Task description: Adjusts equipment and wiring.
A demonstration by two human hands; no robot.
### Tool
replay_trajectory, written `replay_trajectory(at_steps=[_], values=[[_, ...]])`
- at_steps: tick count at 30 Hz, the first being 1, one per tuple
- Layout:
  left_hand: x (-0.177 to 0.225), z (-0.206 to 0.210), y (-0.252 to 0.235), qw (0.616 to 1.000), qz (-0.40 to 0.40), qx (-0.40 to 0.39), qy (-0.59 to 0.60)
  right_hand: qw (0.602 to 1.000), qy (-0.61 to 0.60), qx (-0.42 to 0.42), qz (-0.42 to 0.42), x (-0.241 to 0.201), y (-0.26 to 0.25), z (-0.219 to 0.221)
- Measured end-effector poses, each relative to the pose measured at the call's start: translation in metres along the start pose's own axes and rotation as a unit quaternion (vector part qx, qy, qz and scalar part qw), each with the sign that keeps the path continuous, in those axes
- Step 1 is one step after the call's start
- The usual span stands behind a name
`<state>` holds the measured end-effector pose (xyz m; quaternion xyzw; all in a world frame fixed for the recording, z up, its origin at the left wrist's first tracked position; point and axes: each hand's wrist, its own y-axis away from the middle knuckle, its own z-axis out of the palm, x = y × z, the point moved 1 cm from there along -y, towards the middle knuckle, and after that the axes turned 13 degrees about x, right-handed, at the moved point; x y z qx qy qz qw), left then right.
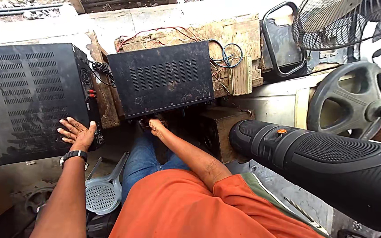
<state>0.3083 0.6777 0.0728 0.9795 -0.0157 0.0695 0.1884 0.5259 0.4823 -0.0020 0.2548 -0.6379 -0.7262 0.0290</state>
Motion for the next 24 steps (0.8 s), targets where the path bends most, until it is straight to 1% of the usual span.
replay_trajectory(at_steps=[3,7,13,17,19,21,22,23,24], values=[[-0.002,0.001,0.002,1.000,0.003,0.004,0.005,1.000,-0.009,0.002,0.005,0.000,0.001,-0.001],[-0.001,0.001,0.005,1.000,0.008,0.002,0.026,1.000,-0.004,0.007,0.006,-0.002,0.015,-0.004],[0.005,0.002,0.005,0.999,0.027,0.017,0.011,1.000,-0.008,0.022,0.018,-0.012,0.015,-0.001],[-0.005,0.007,0.010,0.999,0.034,0.035,0.021,1.000,0.000,0.007,0.002,-0.001,0.012,-0.008],[0.006,-0.002,0.024,0.993,0.069,0.080,0.042,1.000,0.007,0.015,0.005,-0.001,0.011,-0.009],[0.031,-0.012,0.046,0.982,0.113,0.122,0.090,0.999,0.021,0.028,0.007,-0.007,0.011,-0.005],[0.043,-0.012,0.057,0.978,0.136,0.116,0.106,0.999,0.023,0.035,0.012,-0.008,0.011,-0.005],[0.053,-0.007,0.065,0.977,0.155,0.087,0.119,0.999,0.019,0.040,0.018,-0.009,0.010,-0.004],[0.058,0.002,0.070,0.977,0.162,0.036,0.131,0.999,0.010,0.044,0.021,-0.009,0.009,-0.004]])
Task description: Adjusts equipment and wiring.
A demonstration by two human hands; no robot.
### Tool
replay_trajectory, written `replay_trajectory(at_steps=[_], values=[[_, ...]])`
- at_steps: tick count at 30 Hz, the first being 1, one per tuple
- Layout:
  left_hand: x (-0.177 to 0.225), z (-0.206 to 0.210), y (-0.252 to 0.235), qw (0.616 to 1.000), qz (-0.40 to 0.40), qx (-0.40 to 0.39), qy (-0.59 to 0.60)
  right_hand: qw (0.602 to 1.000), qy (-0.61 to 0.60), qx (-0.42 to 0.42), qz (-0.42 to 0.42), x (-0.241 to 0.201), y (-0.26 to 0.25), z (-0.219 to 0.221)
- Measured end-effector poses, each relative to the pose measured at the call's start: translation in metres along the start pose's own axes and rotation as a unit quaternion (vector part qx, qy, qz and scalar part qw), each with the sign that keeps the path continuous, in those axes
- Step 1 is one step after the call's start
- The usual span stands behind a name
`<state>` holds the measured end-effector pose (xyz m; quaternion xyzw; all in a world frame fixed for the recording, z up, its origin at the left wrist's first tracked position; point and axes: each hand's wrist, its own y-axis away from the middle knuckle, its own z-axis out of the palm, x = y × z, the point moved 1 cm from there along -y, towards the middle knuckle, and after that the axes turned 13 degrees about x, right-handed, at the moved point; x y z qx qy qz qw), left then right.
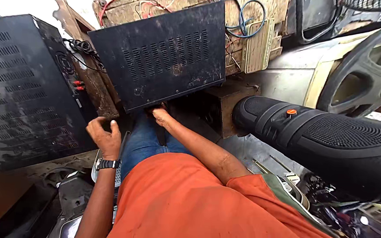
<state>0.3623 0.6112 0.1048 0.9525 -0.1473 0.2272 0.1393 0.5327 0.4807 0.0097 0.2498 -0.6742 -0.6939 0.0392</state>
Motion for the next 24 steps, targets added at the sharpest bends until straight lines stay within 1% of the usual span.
replay_trajectory(at_steps=[2,3,4,7,9,12,14,15,18,20,21,24], values=[[0.001,0.022,0.004,0.993,-0.040,-0.103,0.035,1.000,-0.018,-0.003,0.003,0.002,-0.002,0.000],[0.001,0.031,0.004,0.988,-0.057,-0.134,0.045,1.000,-0.020,-0.005,0.005,0.003,-0.002,0.000],[0.002,0.039,0.002,0.986,-0.058,-0.152,0.048,1.000,-0.017,-0.005,0.004,0.002,-0.003,-0.001],[0.010,0.050,-0.017,0.984,0.006,-0.177,0.025,1.000,0.004,0.021,-0.008,-0.003,-0.003,-0.020],[0.013,0.049,-0.034,0.979,0.041,-0.196,0.036,0.995,0.013,0.079,-0.058,-0.013,0.002,-0.046],[0.018,0.040,-0.057,0.970,0.028,-0.214,0.111,0.969,-0.040,0.212,-0.124,-0.039,0.014,-0.099],[0.026,0.031,-0.074,0.969,0.015,-0.195,0.154,0.943,-0.102,0.284,-0.144,-0.062,0.017,-0.134],[0.032,0.028,-0.085,0.971,0.023,-0.176,0.159,0.930,-0.134,0.305,-0.156,-0.074,0.017,-0.149],[0.058,0.027,-0.124,0.983,0.097,-0.102,0.114,0.904,-0.184,0.327,-0.204,-0.104,0.011,-0.176],[0.088,0.030,-0.154,0.983,0.157,-0.049,0.086,0.901,-0.183,0.334,-0.210,-0.119,0.009,-0.172],[0.107,0.031,-0.168,0.982,0.173,-0.029,0.070,0.901,-0.183,0.338,-0.202,-0.125,0.010,-0.167],[0.147,0.039,-0.207,0.985,0.169,0.033,0.014,0.895,-0.233,0.342,-0.165,-0.131,0.013,-0.155]])
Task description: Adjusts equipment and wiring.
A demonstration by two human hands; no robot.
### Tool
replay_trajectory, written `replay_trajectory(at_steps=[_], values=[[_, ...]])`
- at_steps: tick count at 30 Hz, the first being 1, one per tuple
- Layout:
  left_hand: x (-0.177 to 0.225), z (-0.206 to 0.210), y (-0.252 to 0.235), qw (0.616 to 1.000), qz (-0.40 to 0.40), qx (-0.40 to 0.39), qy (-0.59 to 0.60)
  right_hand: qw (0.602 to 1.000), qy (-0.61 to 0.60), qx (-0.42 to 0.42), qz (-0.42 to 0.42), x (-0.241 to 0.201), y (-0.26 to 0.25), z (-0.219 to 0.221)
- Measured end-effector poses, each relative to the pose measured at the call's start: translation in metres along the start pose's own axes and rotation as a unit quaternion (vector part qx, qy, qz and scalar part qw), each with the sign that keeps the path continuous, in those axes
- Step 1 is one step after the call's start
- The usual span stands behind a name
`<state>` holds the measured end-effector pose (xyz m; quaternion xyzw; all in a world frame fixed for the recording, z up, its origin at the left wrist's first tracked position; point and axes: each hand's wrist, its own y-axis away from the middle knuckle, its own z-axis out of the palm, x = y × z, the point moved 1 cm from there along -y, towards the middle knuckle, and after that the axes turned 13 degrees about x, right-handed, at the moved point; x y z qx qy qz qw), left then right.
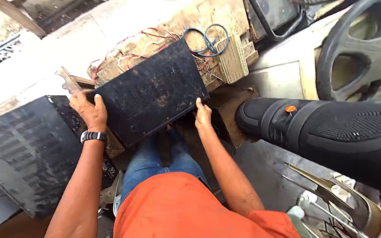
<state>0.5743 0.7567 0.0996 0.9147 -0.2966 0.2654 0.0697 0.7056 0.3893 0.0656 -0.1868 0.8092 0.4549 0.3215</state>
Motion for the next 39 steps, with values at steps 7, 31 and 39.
replay_trajectory(at_steps=[7,31,39], values=[[0.043,0.055,-0.069,0.992,0.078,-0.094,0.033,0.992,-0.116,-0.013,0.045,0.004,-0.009,0.001],[0.040,0.098,-0.106,0.944,0.042,-0.313,0.096,0.998,0.006,0.043,0.049,-0.003,-0.002,0.006],[0.039,0.110,-0.109,0.942,0.036,-0.326,0.067,0.768,0.507,0.061,-0.386,-0.076,0.019,0.003]])
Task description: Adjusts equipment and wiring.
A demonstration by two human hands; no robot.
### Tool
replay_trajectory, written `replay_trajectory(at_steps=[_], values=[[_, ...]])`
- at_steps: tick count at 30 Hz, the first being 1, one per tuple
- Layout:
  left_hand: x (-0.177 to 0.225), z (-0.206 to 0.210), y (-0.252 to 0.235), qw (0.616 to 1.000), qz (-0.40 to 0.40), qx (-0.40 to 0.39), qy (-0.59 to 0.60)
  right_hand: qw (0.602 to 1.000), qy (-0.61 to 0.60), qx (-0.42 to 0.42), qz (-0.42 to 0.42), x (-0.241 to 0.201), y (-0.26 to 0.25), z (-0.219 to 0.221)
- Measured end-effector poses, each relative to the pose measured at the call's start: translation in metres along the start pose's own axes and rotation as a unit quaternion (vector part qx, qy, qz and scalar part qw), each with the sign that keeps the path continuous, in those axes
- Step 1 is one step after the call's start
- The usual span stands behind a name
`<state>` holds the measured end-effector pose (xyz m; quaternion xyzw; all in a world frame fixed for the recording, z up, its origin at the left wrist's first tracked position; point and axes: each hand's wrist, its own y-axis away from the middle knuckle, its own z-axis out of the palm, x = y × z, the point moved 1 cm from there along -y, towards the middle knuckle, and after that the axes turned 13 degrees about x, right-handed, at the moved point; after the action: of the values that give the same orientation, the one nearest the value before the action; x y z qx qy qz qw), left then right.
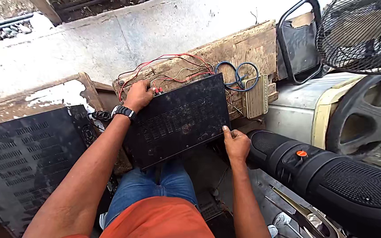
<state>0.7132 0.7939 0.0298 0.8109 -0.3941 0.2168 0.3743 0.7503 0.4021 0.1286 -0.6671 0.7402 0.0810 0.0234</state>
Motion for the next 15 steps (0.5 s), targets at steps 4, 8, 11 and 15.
replay_trajectory(at_steps=[4,8,11,15], values=[[-0.001,-0.002,-0.010,0.998,0.005,-0.033,0.057,0.962,-0.115,0.147,-0.198,-0.032,-0.059,0.035],[0.004,0.000,-0.014,0.999,0.015,-0.029,0.031,0.967,-0.085,0.160,-0.181,-0.071,-0.094,0.091],[0.005,0.001,-0.014,0.999,0.007,-0.034,-0.006,0.964,-0.103,0.190,-0.153,-0.076,-0.092,0.103],[0.009,0.004,-0.016,0.996,0.000,-0.083,-0.041,0.964,-0.099,0.193,-0.152,-0.075,-0.091,0.102]])
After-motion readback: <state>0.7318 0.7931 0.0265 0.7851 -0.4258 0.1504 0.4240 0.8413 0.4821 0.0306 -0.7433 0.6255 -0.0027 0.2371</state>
